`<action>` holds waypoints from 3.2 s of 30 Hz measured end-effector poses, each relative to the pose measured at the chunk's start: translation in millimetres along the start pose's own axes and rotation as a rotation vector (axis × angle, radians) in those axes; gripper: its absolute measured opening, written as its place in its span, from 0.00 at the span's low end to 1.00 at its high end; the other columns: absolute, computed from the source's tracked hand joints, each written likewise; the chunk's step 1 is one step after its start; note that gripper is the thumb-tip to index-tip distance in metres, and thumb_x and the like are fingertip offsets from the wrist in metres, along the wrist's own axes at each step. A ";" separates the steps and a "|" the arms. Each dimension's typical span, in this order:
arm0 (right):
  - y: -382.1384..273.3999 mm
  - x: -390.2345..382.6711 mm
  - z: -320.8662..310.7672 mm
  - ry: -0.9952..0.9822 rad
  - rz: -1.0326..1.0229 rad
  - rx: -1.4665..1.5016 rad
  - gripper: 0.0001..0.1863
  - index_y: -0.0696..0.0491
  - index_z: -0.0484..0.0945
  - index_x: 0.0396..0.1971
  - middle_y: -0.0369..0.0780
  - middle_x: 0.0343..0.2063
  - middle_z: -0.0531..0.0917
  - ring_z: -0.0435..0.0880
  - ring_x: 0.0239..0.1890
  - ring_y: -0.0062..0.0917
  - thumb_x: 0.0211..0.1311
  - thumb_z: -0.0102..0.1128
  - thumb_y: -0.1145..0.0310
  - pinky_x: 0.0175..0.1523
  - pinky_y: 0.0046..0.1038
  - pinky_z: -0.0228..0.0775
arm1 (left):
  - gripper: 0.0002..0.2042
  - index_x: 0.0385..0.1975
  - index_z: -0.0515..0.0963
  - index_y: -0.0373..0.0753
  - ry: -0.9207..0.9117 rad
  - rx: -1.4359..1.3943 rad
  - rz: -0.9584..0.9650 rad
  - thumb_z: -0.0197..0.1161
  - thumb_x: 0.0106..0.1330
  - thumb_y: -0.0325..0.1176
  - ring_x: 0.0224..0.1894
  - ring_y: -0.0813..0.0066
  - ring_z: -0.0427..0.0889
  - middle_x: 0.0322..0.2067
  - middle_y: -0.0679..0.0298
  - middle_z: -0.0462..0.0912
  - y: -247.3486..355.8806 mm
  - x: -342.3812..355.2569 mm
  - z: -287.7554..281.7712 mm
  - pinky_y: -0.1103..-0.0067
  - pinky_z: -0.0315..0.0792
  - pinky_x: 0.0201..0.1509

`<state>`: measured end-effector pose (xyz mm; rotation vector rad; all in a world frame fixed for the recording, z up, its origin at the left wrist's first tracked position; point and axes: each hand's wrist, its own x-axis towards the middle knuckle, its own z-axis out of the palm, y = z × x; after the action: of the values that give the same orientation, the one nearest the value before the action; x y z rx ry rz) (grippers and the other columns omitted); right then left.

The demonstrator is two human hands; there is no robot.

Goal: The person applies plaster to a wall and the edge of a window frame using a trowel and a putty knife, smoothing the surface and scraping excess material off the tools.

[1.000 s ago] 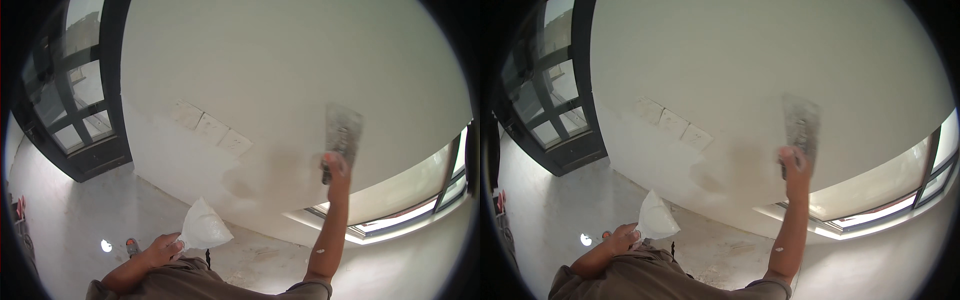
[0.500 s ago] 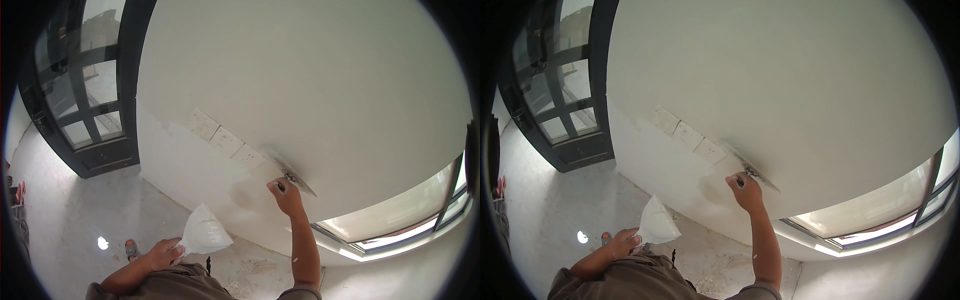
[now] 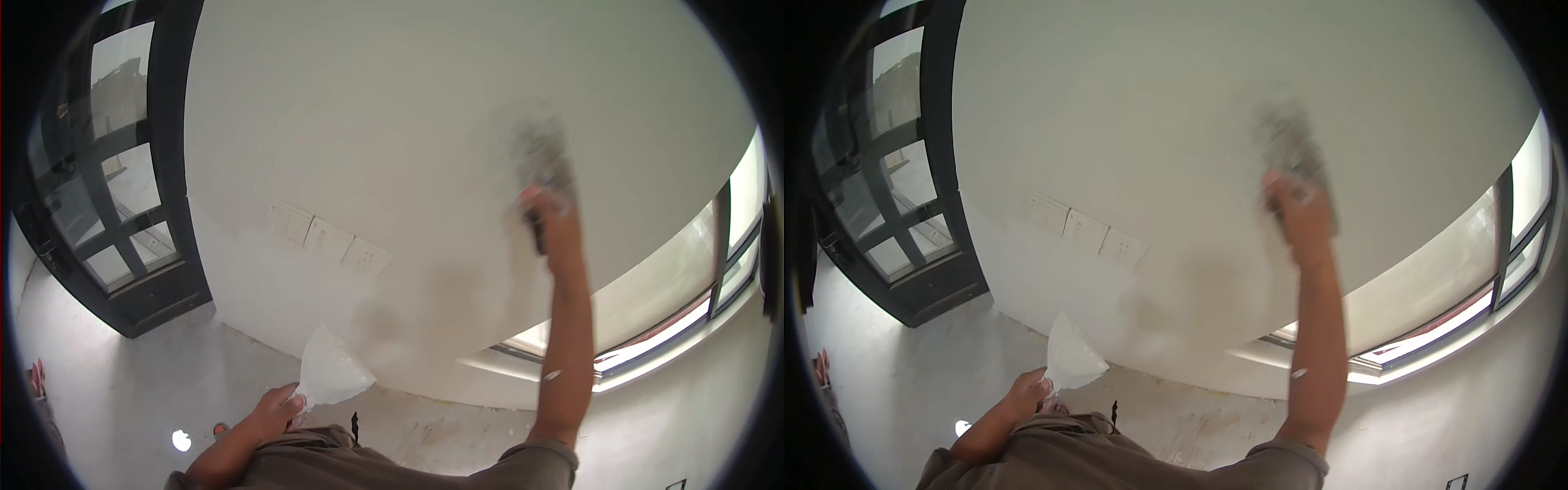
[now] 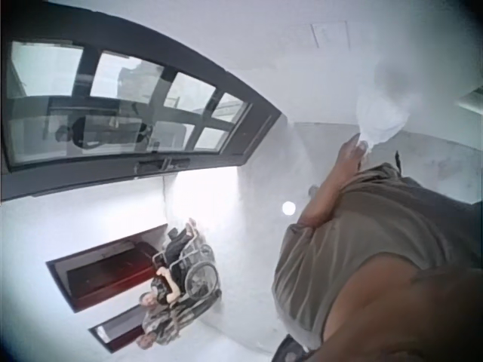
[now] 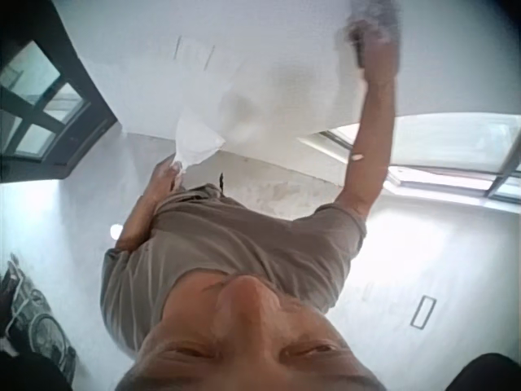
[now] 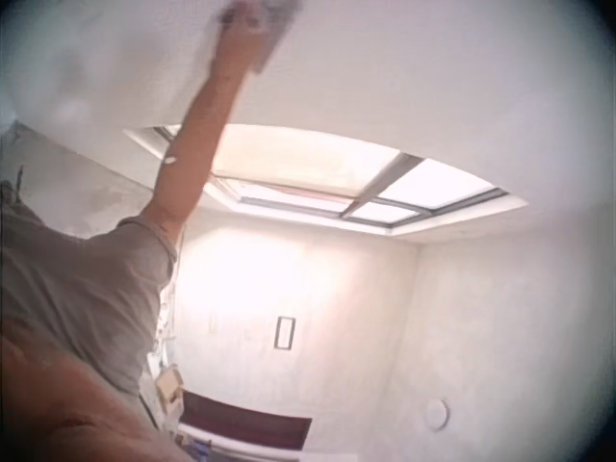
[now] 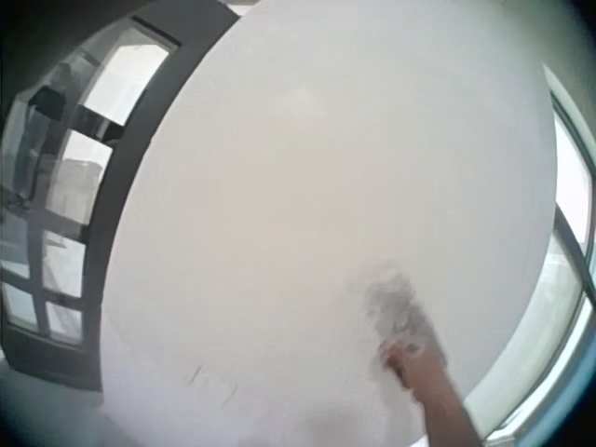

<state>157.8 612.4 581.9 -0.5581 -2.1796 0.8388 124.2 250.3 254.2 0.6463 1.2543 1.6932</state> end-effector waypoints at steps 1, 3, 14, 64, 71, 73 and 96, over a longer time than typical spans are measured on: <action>-21.0 7.0 -19.0 0.028 0.022 0.069 0.16 0.56 0.80 0.31 0.32 0.20 0.74 0.72 0.22 0.15 0.56 0.62 0.57 0.29 0.18 0.63 | 0.21 0.42 0.70 0.31 0.000 0.006 -0.012 0.46 0.69 0.47 0.19 0.83 0.65 0.19 0.69 0.69 3.9 -1.9 1.0 0.84 0.60 0.23; -55.4 5.7 -44.4 0.142 -0.010 0.170 0.16 0.55 0.77 0.31 0.32 0.18 0.72 0.71 0.21 0.15 0.55 0.62 0.56 0.27 0.17 0.62 | 0.21 0.43 0.70 0.31 -0.030 -0.114 -0.053 0.45 0.69 0.46 0.19 0.84 0.65 0.20 0.69 0.69 12.3 -7.3 2.6 0.84 0.60 0.22; 26.2 -175.1 -20.0 0.742 0.022 0.470 0.19 0.62 0.71 0.44 0.38 0.25 0.76 0.74 0.20 0.19 0.51 0.62 0.71 0.23 0.20 0.65 | 0.20 0.47 0.69 0.32 -0.294 0.011 -0.230 0.44 0.70 0.44 0.22 0.85 0.62 0.23 0.71 0.68 35.7 -18.5 -36.4 0.85 0.58 0.26; 198.7 -129.0 82.1 1.001 0.144 1.619 0.13 0.49 0.67 0.39 0.40 0.32 0.75 0.78 0.34 0.34 0.52 0.54 0.74 0.42 0.41 0.73 | 0.21 0.19 0.62 0.45 -0.165 -0.034 -0.099 0.50 0.65 0.55 0.09 0.81 0.53 0.11 0.70 0.58 10.6 90.2 -3.2 0.83 0.49 0.10; 85.6 -20.7 -45.6 0.825 -0.102 1.442 0.12 0.58 0.66 0.38 0.44 0.33 0.76 0.81 0.32 0.33 0.57 0.52 0.69 0.22 0.30 0.70 | 0.17 0.25 0.64 0.43 -0.065 -0.071 0.015 0.48 0.67 0.50 0.08 0.82 0.55 0.10 0.70 0.59 21.6 103.2 -8.5 0.84 0.48 0.09; 63.2 8.8 -92.9 0.750 -0.255 1.461 0.13 0.61 0.64 0.40 0.46 0.34 0.75 0.80 0.33 0.34 0.57 0.52 0.72 0.31 0.32 0.77 | 0.16 0.25 0.65 0.42 -0.013 -0.090 0.008 0.46 0.67 0.48 0.08 0.82 0.55 0.09 0.70 0.59 24.3 106.8 -8.8 0.84 0.48 0.09; -22.9 -95.6 125.8 -0.560 -0.012 0.913 0.08 0.57 0.75 0.27 0.39 0.23 0.80 0.78 0.22 0.19 0.47 0.64 0.74 0.25 0.21 0.71 | 0.17 0.34 0.69 0.39 0.180 -0.102 0.052 0.53 0.64 0.50 0.20 0.76 0.68 0.22 0.66 0.70 54.8 38.2 -111.6 0.85 0.63 0.20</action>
<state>121.6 489.3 486.9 0.1768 -1.9306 1.9873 -3.8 228.6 262.7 0.4776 1.2750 1.8791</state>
